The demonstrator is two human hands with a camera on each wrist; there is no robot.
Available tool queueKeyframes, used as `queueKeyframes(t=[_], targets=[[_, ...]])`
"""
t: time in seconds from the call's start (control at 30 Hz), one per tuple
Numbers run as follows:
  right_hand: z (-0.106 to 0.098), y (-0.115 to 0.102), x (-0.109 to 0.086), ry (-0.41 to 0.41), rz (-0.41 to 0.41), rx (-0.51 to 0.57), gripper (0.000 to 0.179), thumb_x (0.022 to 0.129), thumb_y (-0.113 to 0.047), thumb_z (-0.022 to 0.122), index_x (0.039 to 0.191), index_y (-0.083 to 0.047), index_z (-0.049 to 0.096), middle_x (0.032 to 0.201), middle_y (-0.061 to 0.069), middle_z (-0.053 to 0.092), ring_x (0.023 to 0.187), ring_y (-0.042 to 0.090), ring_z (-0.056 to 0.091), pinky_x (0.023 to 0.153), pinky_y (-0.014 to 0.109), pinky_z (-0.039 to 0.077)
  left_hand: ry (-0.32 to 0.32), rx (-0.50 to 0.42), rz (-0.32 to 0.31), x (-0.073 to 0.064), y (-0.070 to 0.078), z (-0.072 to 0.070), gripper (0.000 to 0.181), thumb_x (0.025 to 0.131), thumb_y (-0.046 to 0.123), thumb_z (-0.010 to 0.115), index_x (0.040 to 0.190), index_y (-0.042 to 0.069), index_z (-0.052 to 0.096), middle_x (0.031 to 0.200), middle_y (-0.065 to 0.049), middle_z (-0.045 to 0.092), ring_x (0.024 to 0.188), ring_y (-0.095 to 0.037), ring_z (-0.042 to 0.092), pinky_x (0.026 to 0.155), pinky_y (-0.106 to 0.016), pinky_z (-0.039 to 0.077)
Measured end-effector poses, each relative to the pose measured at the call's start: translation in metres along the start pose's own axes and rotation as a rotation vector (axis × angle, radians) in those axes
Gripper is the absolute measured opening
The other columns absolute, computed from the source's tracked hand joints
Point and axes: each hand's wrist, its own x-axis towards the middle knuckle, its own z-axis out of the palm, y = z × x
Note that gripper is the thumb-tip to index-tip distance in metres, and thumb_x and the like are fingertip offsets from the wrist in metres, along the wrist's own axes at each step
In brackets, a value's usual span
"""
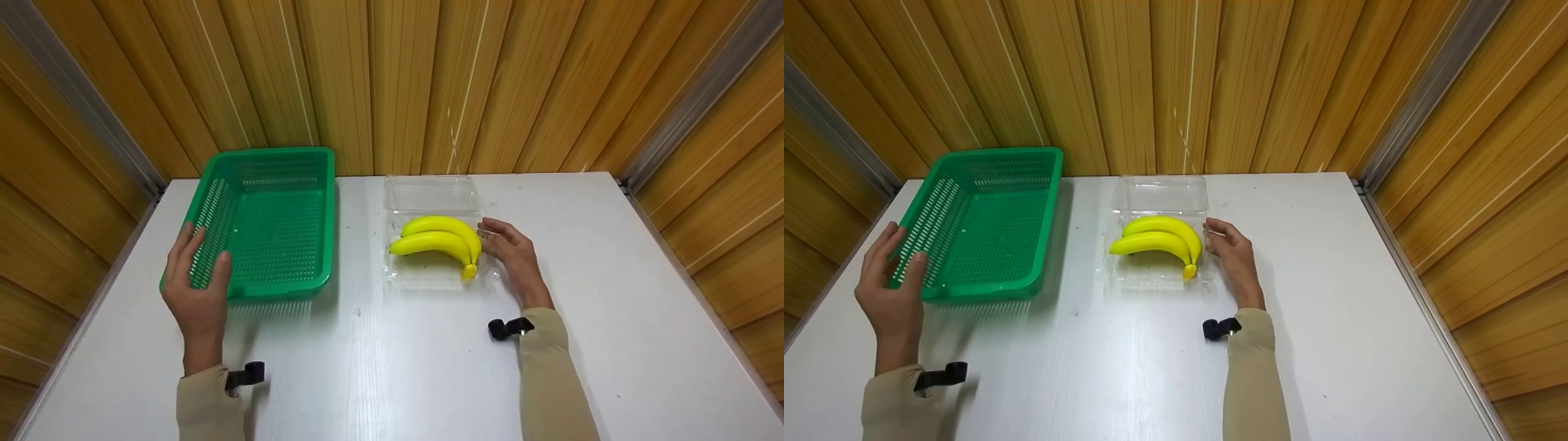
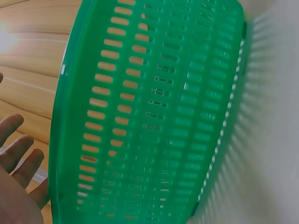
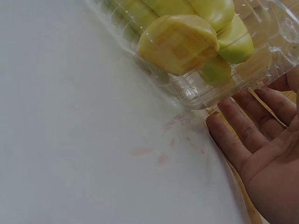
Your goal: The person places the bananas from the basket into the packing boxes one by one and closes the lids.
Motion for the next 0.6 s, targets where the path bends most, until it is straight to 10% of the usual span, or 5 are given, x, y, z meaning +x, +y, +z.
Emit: queueKeyframes(t=[0.6], targets=[[-0.001,0.002,0.001,-0.024,-0.05,0.02,0.043,0.11,-0.019,0.053,0.151,-0.009,0.059,0.149,0.008,0.06,0.136,0.022,0.057,0.11,0.035,0.05,-0.094,-0.114,0.053,-0.013,0.007,0.044,0.053,0.092,-0.004,0.075,0.144,-0.001,0.065,0.156,-0.011,0.055,0.15,-0.026,0.043,0.119,-0.028,0.035]])
